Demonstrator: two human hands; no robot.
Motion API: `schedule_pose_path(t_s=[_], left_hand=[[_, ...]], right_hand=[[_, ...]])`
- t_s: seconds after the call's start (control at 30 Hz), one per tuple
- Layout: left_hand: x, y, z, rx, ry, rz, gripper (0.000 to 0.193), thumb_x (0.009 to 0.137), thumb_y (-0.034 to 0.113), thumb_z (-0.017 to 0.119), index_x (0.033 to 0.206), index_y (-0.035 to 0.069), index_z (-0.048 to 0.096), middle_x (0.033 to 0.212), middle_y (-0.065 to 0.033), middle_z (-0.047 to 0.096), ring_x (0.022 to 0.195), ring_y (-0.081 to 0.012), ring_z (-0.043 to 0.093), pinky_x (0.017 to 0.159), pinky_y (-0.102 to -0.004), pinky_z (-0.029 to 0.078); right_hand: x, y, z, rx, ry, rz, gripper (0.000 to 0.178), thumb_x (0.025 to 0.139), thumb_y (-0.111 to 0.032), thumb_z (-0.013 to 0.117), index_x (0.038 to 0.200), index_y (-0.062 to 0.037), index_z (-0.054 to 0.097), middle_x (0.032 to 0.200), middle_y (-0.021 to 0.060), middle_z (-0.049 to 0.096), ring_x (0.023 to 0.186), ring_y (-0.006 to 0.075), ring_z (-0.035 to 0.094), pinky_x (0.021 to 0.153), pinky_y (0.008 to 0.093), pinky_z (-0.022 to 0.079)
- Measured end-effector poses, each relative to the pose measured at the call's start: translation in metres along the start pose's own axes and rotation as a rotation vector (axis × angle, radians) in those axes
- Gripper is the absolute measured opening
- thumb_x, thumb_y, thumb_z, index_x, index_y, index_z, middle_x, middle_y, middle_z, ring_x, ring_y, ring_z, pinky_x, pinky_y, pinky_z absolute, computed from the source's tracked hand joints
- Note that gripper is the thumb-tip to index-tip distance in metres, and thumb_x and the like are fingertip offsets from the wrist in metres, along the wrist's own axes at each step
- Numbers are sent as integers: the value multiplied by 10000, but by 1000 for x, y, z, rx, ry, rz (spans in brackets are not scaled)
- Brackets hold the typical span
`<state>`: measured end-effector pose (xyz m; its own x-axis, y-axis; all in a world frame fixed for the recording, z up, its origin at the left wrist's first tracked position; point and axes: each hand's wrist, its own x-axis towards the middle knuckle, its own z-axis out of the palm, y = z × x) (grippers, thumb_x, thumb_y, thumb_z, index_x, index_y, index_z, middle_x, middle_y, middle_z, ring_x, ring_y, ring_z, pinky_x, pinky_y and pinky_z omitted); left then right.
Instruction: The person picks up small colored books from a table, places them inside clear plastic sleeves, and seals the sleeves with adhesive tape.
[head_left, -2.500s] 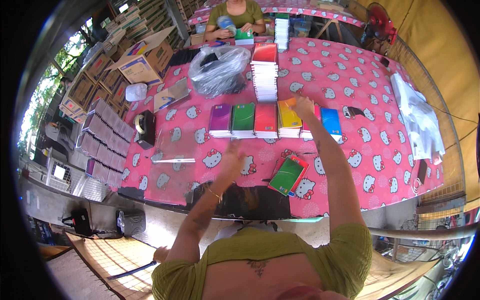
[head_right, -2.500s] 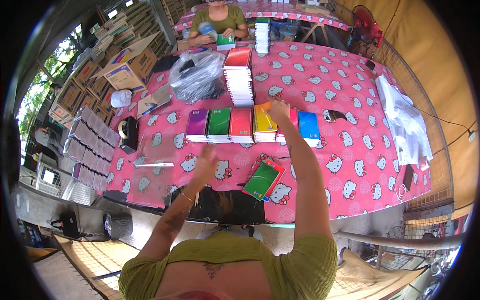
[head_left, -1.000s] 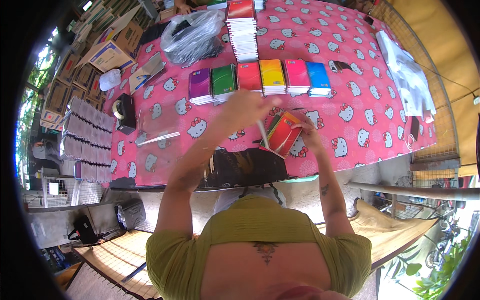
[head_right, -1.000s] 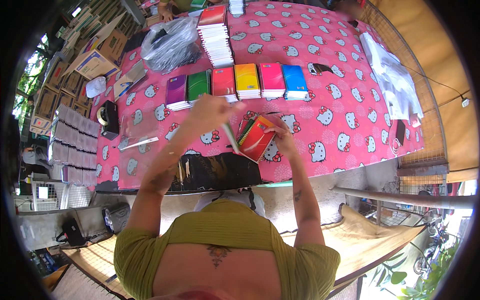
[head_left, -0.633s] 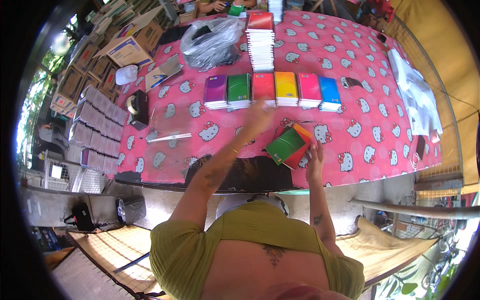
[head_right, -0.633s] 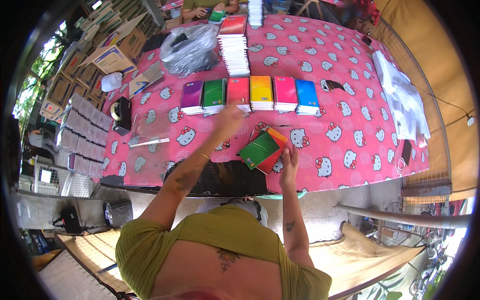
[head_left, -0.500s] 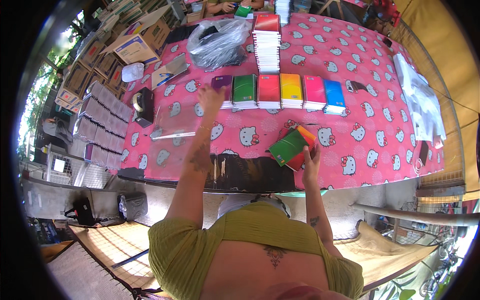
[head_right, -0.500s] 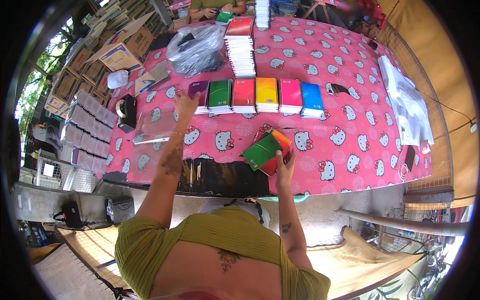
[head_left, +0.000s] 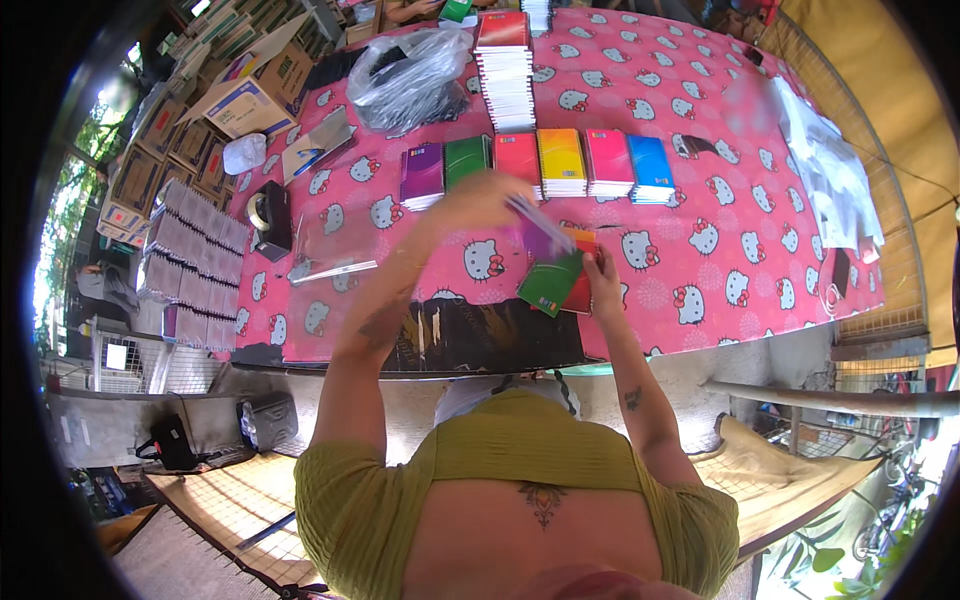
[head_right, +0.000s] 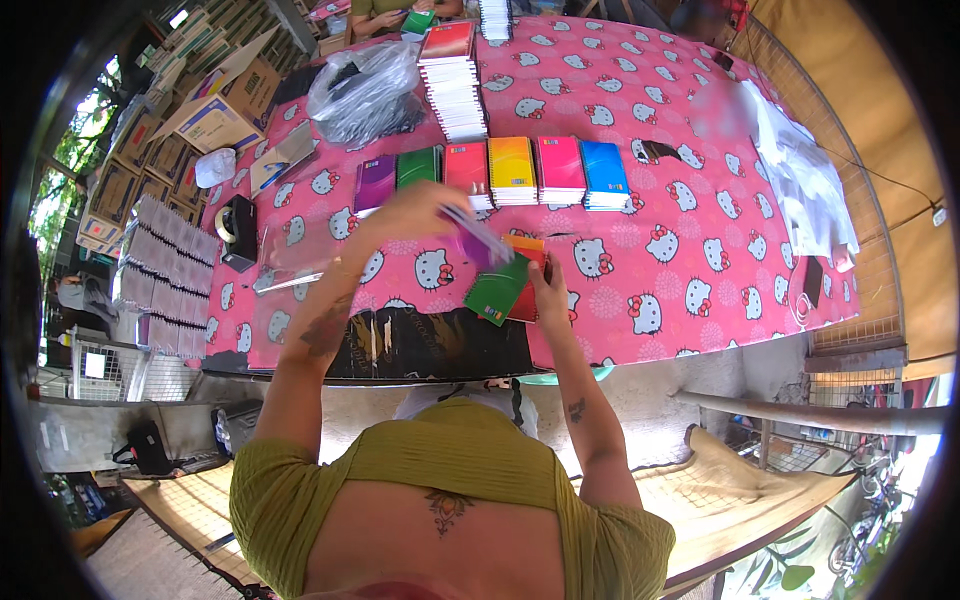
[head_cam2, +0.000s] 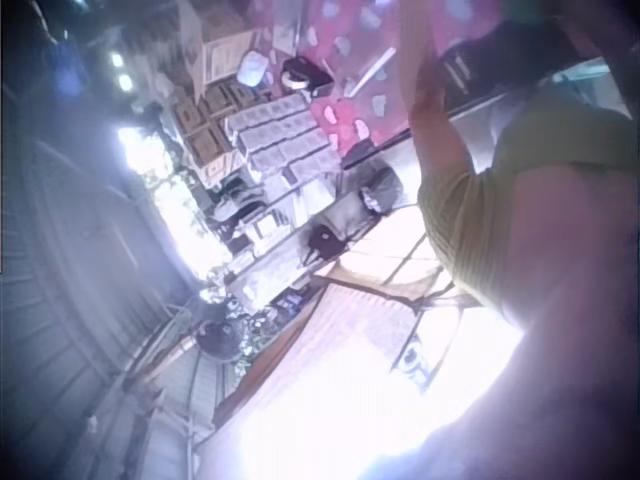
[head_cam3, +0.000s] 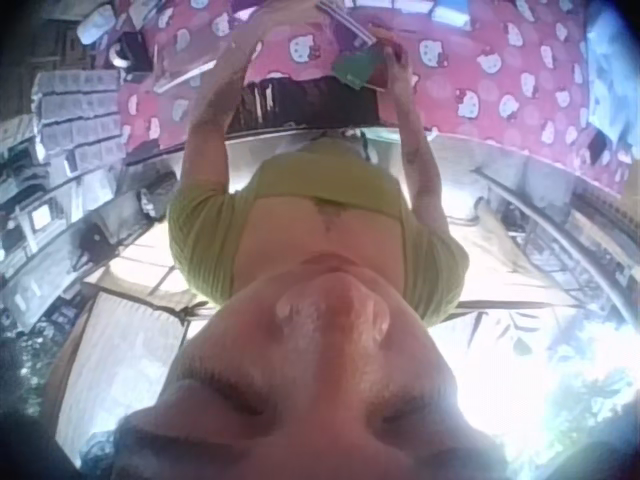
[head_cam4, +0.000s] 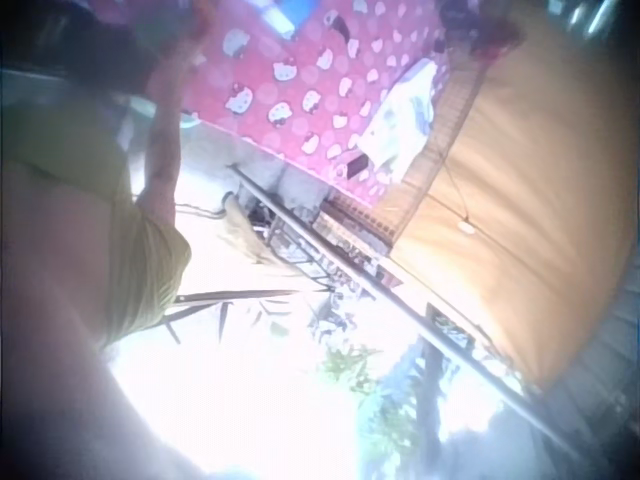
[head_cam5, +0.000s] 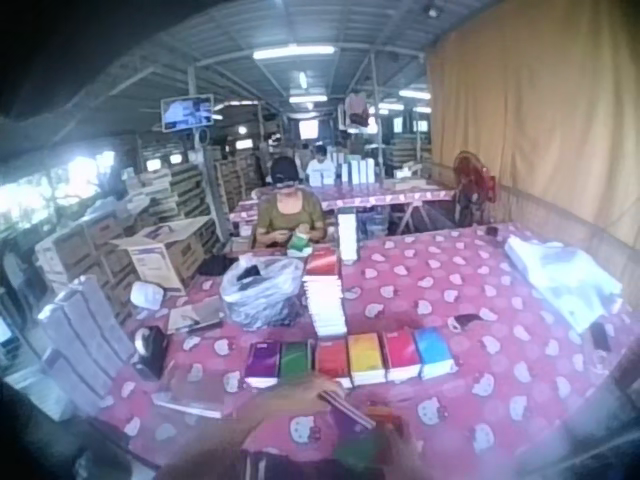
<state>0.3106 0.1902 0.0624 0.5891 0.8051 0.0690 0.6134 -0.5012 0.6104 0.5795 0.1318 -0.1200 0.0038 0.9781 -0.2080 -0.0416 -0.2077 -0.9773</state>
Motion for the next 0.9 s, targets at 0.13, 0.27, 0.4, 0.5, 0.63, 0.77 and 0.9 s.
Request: schedule_pose_path(t_s=[0.13,0.27,0.4,0.5,0.63,0.77,0.9], left_hand=[[28,37,95,494,-147,219,240,667,117,688,902,157,717,1013,-99,645,1017,-304,597,822,-455,485],[-3,11,156,365,528,-94,476,735,194,731,1187,90,626,1326,-187,518,1287,-401,419,1004,-533,396],[-48,-24,186,-436,553,-695,536,823,301,701,1239,2,544,1196,-218,603,1013,-376,619,881,-453,488],[-77,-25,168,-911,531,-665,581,864,248,661,1350,8,451,1197,-227,611,1055,-318,632,895,-404,505],[-171,-30,137,-854,565,-416,650,847,164,678,1429,62,407,1338,-235,532,1255,-335,531,1038,-436,437],[-241,9,95,342,436,85,813,752,138,758,1465,119,368,1482,-212,384,1403,-378,338,1138,-546,295],[-250,-16,94,183,476,347,860,700,139,805,1441,111,369,1434,-202,411,1365,-366,372,1117,-566,315]], right_hand=[[-2,-13,-2,180,-59,275,590,945,-478,609,1354,-60,530,1177,77,604,1071,151,557,888,326,475],[0,3,-3,237,-52,213,589,921,-459,657,1298,-19,551,1102,71,623,993,144,591,745,320,503],[-3,-30,34,194,-348,254,527,896,-329,708,1269,-3,526,1093,105,647,925,197,660,756,324,554],[-20,-34,72,148,-420,206,463,895,-261,679,1259,-15,531,1084,119,666,910,222,687,794,334,569],[-25,-38,95,335,-558,364,429,852,-179,685,1226,-21,546,1073,116,666,923,237,681,789,364,583],[-59,-59,132,471,-659,556,424,843,-182,673,1216,-23,552,1048,115,674,921,250,681,799,394,587],[-80,-46,154,438,-682,454,534,873,-281,678,1314,-31,511,1210,139,602,1111,251,607,959,429,504]])
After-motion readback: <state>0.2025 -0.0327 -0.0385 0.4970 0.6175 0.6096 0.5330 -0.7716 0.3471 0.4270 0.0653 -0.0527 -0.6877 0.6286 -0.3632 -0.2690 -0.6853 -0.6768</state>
